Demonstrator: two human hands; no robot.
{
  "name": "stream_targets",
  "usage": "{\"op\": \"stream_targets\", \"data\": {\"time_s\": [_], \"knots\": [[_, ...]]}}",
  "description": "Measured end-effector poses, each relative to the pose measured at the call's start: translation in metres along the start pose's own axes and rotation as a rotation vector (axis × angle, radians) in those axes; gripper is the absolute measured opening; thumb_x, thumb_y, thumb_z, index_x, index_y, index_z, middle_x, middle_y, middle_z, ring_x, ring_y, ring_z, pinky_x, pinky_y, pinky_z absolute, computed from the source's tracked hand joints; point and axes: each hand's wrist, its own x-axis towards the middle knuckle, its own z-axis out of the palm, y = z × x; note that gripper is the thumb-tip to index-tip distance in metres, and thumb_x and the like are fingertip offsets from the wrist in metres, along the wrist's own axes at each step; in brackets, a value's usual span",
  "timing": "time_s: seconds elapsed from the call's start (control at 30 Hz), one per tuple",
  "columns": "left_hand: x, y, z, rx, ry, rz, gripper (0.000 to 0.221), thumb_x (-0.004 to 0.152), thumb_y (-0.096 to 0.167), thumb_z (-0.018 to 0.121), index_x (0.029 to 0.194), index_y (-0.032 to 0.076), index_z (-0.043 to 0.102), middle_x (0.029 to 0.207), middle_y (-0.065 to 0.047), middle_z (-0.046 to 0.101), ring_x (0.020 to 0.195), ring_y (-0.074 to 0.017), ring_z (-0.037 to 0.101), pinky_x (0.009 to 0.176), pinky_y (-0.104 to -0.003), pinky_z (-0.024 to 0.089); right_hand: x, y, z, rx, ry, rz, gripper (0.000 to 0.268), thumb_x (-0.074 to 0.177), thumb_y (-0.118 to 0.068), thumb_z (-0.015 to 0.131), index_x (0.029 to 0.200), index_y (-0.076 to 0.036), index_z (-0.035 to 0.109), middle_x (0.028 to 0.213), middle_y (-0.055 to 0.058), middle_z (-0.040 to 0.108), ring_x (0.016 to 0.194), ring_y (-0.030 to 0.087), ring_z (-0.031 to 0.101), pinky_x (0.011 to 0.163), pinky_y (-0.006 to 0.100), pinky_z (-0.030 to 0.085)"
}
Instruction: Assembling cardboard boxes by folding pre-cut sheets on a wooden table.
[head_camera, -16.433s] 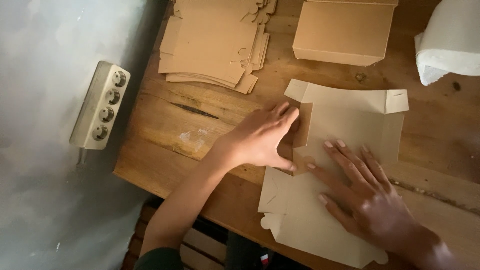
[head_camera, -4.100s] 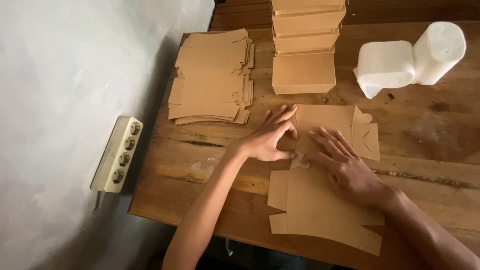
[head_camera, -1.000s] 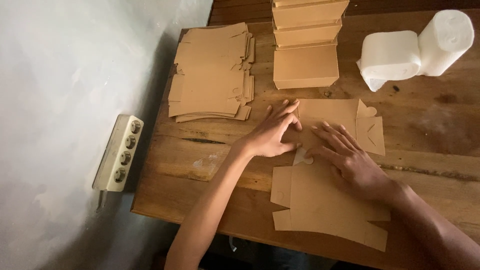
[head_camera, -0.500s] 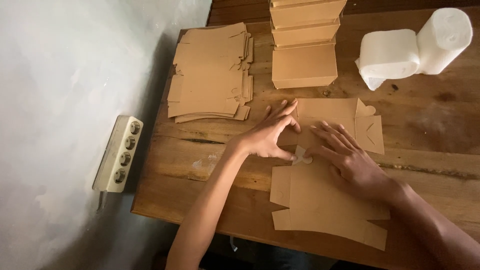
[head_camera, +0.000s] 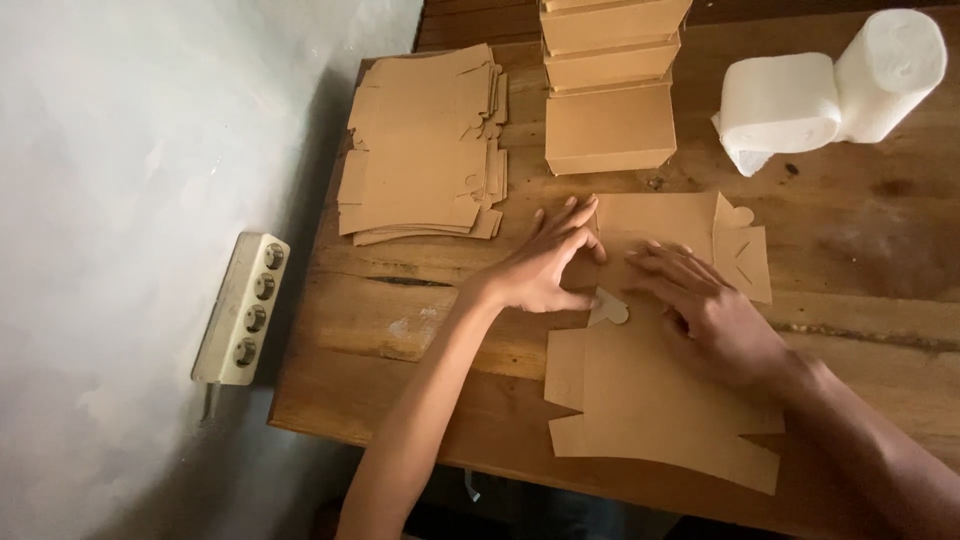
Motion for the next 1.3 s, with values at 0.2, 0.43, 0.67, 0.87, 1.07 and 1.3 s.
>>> {"op": "stream_targets", "data": {"time_s": [0.2,0.43,0.67,0.87,1.07,1.3], "knots": [[0.0,0.001,0.004,-0.01,0.075,0.013,0.054,0.078,0.03,0.085,0.115,0.005,0.057,0.168,-0.027,0.017,0.154,-0.0538,0.009,0.115,-0.081,0.004,0.004,-0.011,-0.003,-0.045,0.012,0.055,0.026,0.081,-0.011,0.066,0.103,-0.013,0.08,0.12,0.016,0.071,0.127,0.04,0.063,0.11,0.068,0.041],[0.004,-0.012,0.006,0.032,0.199,0.054,0.054,0.069,0.033,0.092,0.112,0.015,0.064,0.163,-0.019,0.037,0.152,-0.048,0.026,0.115,-0.079,0.017,0.022,-0.068,0.011,-0.428,0.062,0.298,0.043,0.069,-0.054,0.082,0.095,-0.019,0.081,0.096,0.003,0.069,0.106,0.026,0.063,0.123,0.073,0.023],[0.017,-0.033,0.003,-0.316,0.597,0.122,0.034,0.092,0.048,0.076,0.107,0.018,0.066,0.132,-0.015,0.067,0.125,-0.04,0.063,0.106,-0.063,0.046,0.057,-0.087,0.007,-0.33,-0.373,0.771,0.044,0.081,-0.051,0.06,0.091,-0.011,0.077,0.089,0.011,0.074,0.094,0.037,0.072,0.083,0.053,0.052],[0.004,-0.029,-0.005,-0.41,0.672,-0.033,0.038,0.096,0.051,0.07,0.108,0.015,0.065,0.121,-0.01,0.073,0.116,-0.0349,0.07,0.096,-0.056,0.055,0.055,-0.085,0.02,-0.259,-0.32,0.851,0.059,0.078,-0.051,0.068,0.12,-0.011,0.067,0.115,0.014,0.068,0.105,0.043,0.071,0.082,0.056,0.057],[0.0,-0.019,-0.006,-0.394,0.714,0.009,0.038,0.099,0.046,0.068,0.109,0.01,0.065,0.119,-0.017,0.073,0.114,-0.0383,0.07,0.093,-0.056,0.058,0.039,-0.077,0.044,-0.34,-0.172,0.818,0.043,0.08,-0.033,0.065,0.116,-0.011,0.074,0.107,0.009,0.063,0.104,0.035,0.07,0.078,0.05,0.06],[0.007,-0.034,-0.018,-0.654,0.798,-0.1,0.056,0.102,0.066,0.049,0.111,0.013,0.067,0.12,-0.016,0.072,0.115,-0.0304,0.07,0.093,-0.045,0.056,0.047,-0.109,0.007,0.038,-0.123,0.905,0.03,0.084,-0.034,0.063,0.102,-0.014,0.076,0.091,0.006,0.078,0.089,0.033,0.077,0.078,0.051,0.059]]}}
